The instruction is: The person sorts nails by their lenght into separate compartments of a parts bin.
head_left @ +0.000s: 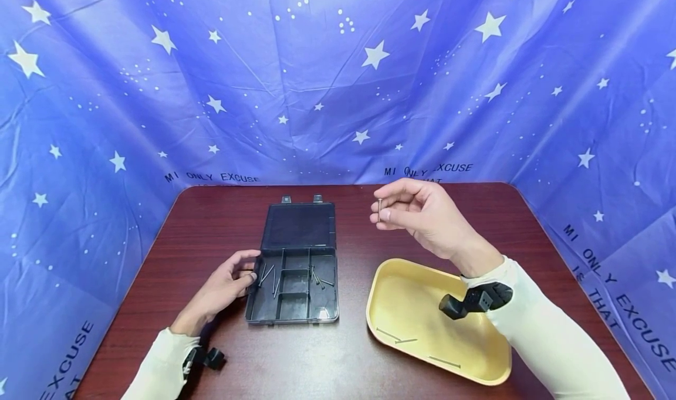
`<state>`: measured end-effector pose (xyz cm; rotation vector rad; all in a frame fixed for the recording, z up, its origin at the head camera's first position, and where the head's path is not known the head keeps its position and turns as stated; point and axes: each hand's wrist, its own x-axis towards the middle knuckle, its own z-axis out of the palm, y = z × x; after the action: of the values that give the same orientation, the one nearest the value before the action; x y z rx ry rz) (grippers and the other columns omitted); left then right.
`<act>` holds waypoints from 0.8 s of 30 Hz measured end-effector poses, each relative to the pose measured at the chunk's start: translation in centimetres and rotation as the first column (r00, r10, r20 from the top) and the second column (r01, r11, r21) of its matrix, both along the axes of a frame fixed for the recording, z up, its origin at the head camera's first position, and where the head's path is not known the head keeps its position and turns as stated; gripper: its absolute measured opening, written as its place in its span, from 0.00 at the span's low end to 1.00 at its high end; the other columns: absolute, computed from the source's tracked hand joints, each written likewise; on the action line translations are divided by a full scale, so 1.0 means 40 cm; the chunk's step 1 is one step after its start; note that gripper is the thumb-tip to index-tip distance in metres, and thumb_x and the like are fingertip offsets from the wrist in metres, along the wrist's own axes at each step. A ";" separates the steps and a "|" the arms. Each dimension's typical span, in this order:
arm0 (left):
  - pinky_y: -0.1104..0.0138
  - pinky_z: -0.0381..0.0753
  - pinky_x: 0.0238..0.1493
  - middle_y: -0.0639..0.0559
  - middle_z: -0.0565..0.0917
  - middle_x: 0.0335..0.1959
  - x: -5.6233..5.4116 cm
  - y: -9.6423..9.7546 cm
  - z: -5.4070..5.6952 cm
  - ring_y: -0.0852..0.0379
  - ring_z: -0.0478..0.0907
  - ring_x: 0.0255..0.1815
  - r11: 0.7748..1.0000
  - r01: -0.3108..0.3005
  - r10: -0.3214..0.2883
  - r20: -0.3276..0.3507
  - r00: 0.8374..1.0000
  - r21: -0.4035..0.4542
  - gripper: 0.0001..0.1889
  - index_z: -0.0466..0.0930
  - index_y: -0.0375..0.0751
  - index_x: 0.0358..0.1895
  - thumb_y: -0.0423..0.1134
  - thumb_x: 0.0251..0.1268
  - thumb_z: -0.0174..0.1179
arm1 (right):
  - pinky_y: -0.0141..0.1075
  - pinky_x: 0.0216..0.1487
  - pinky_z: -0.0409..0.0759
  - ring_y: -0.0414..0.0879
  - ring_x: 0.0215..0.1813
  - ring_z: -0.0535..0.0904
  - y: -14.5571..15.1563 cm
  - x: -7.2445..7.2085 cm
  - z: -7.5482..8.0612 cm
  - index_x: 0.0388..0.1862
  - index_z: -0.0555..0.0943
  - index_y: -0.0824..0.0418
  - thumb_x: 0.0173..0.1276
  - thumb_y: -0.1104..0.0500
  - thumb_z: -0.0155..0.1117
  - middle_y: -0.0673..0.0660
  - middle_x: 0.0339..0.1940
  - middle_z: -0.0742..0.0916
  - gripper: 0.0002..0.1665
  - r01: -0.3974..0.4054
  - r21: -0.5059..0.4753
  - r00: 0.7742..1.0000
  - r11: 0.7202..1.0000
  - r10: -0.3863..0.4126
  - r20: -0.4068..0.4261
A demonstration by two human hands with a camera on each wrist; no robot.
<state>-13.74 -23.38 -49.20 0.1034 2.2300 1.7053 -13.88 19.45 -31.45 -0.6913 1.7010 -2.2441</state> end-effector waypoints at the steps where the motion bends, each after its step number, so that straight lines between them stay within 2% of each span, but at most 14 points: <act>1: 0.70 0.78 0.32 0.30 0.73 0.64 0.000 0.000 0.000 0.61 0.78 0.45 1.000 -0.001 0.001 -0.001 1.000 0.000 0.28 0.66 0.42 0.77 0.29 0.77 0.58 | 0.42 0.49 0.90 0.49 0.45 0.93 0.000 0.000 0.006 0.53 0.87 0.61 0.70 0.81 0.61 0.58 0.44 0.92 0.22 -0.003 -0.015 1.000 1.000 0.003 -0.007; 5: 0.69 0.79 0.33 0.30 0.73 0.64 0.000 0.000 -0.001 0.61 0.78 0.45 1.000 0.003 -0.003 -0.006 1.000 -0.002 0.28 0.66 0.42 0.77 0.29 0.77 0.58 | 0.42 0.50 0.90 0.50 0.45 0.93 -0.002 0.002 0.017 0.54 0.87 0.63 0.70 0.81 0.60 0.60 0.45 0.92 0.22 -0.016 -0.041 1.000 0.999 0.015 -0.022; 14: 0.71 0.77 0.31 0.30 0.73 0.62 0.000 -0.001 -0.005 0.62 0.77 0.42 1.000 0.007 -0.007 -0.008 1.000 0.012 0.28 0.65 0.41 0.77 0.28 0.77 0.57 | 0.42 0.50 0.90 0.49 0.46 0.93 -0.013 0.003 0.013 0.53 0.88 0.61 0.70 0.81 0.59 0.58 0.44 0.93 0.23 -0.038 -0.047 0.999 0.998 0.038 -0.015; 20: 0.71 0.74 0.30 0.31 0.73 0.61 0.001 -0.001 -0.005 0.62 0.77 0.43 1.000 0.003 -0.003 -0.009 1.000 0.020 0.28 0.66 0.40 0.76 0.26 0.76 0.57 | 0.41 0.49 0.90 0.47 0.44 0.92 -0.045 0.002 0.000 0.52 0.88 0.57 0.70 0.80 0.60 0.57 0.43 0.92 0.24 -0.023 -0.003 1.000 1.000 0.023 0.011; 24: 0.71 0.73 0.29 0.31 0.73 0.61 0.001 -0.001 -0.003 0.62 0.76 0.43 1.000 0.003 -0.003 -0.006 1.000 0.022 0.28 0.65 0.40 0.77 0.26 0.76 0.56 | 0.41 0.48 0.90 0.47 0.42 0.92 -0.075 0.000 -0.013 0.52 0.87 0.59 0.70 0.79 0.61 0.56 0.41 0.92 0.22 -0.016 0.044 0.999 0.999 0.015 0.039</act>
<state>-13.71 -23.40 -49.33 0.1172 2.2148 1.7298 -13.90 16.44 -31.99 -0.6453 1.7161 -2.1878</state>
